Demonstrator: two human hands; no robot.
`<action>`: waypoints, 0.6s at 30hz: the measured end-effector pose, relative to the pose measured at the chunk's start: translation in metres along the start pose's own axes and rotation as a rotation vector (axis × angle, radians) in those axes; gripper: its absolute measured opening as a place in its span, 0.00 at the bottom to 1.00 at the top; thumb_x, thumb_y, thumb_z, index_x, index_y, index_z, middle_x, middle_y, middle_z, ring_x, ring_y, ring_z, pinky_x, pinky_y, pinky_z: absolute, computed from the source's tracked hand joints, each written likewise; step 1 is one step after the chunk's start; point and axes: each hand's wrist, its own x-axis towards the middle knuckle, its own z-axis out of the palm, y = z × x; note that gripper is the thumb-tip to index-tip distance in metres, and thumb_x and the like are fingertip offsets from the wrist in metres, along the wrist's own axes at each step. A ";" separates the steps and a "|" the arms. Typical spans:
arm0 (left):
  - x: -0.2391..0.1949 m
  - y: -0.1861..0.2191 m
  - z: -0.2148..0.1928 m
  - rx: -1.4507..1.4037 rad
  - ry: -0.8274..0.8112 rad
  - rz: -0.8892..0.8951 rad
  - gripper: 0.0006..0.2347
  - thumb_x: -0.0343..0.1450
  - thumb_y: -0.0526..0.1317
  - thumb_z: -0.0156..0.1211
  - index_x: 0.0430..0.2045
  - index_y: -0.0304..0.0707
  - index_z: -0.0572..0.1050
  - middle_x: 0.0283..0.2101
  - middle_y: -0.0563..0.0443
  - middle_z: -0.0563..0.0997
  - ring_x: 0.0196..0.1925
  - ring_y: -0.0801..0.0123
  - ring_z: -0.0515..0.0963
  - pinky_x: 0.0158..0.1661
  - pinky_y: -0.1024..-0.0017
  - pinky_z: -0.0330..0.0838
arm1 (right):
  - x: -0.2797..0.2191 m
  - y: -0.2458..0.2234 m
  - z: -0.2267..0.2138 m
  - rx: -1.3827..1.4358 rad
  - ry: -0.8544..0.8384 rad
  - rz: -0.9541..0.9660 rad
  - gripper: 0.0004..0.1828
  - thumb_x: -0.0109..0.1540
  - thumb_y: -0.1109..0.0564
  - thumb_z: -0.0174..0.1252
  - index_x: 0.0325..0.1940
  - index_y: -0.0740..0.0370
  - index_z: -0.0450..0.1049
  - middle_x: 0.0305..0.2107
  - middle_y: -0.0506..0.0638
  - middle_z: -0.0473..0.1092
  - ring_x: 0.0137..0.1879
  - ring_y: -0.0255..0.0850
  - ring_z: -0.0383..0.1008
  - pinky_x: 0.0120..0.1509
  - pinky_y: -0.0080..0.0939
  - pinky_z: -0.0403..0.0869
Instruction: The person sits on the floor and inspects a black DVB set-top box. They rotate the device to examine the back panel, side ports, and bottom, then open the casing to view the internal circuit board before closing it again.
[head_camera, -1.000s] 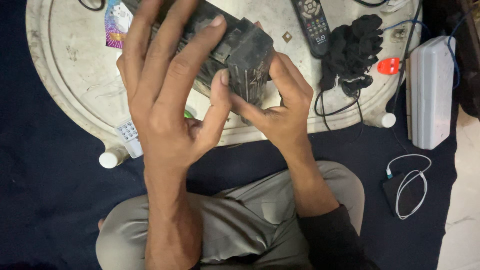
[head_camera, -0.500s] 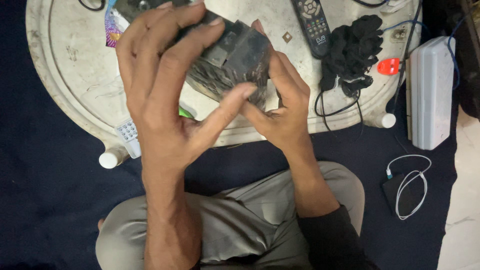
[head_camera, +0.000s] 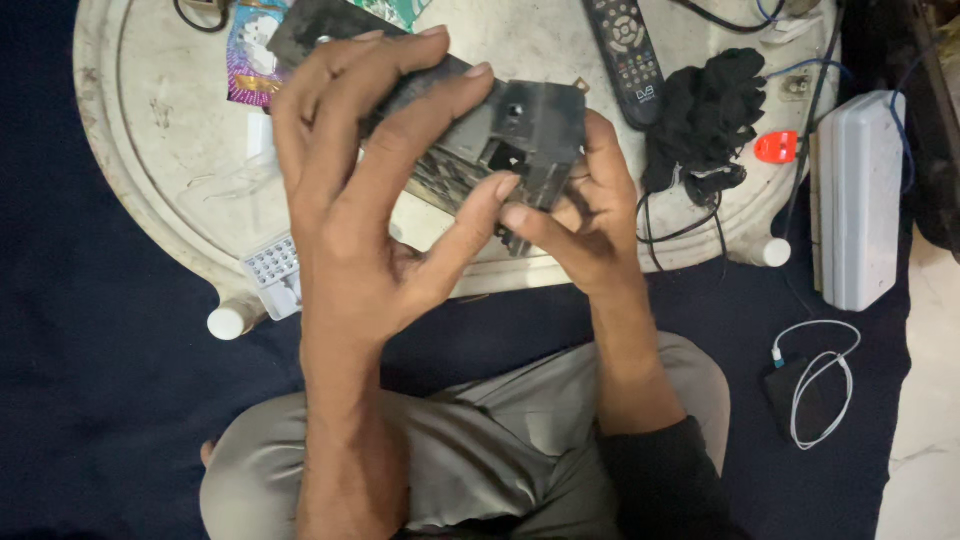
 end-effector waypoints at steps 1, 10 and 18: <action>0.001 0.001 -0.001 0.002 -0.004 0.000 0.19 0.70 0.43 0.76 0.55 0.40 0.80 0.64 0.47 0.76 0.67 0.54 0.68 0.69 0.58 0.62 | 0.000 0.002 -0.003 -0.004 -0.003 0.001 0.36 0.63 0.65 0.66 0.72 0.67 0.58 0.58 0.56 0.70 0.63 0.39 0.73 0.72 0.40 0.73; 0.002 0.002 0.000 -0.002 0.008 -0.016 0.18 0.69 0.40 0.74 0.52 0.34 0.79 0.63 0.43 0.77 0.69 0.49 0.69 0.68 0.57 0.62 | 0.001 0.010 -0.016 0.071 -0.005 0.017 0.30 0.64 0.67 0.66 0.68 0.71 0.63 0.56 0.57 0.72 0.64 0.41 0.73 0.76 0.43 0.70; 0.001 0.001 0.001 0.003 0.032 -0.018 0.19 0.69 0.40 0.75 0.53 0.35 0.79 0.64 0.43 0.76 0.68 0.52 0.71 0.68 0.58 0.63 | 0.000 -0.017 -0.005 -0.194 -0.047 -0.046 0.32 0.65 0.69 0.65 0.71 0.70 0.61 0.58 0.54 0.69 0.65 0.38 0.70 0.75 0.39 0.70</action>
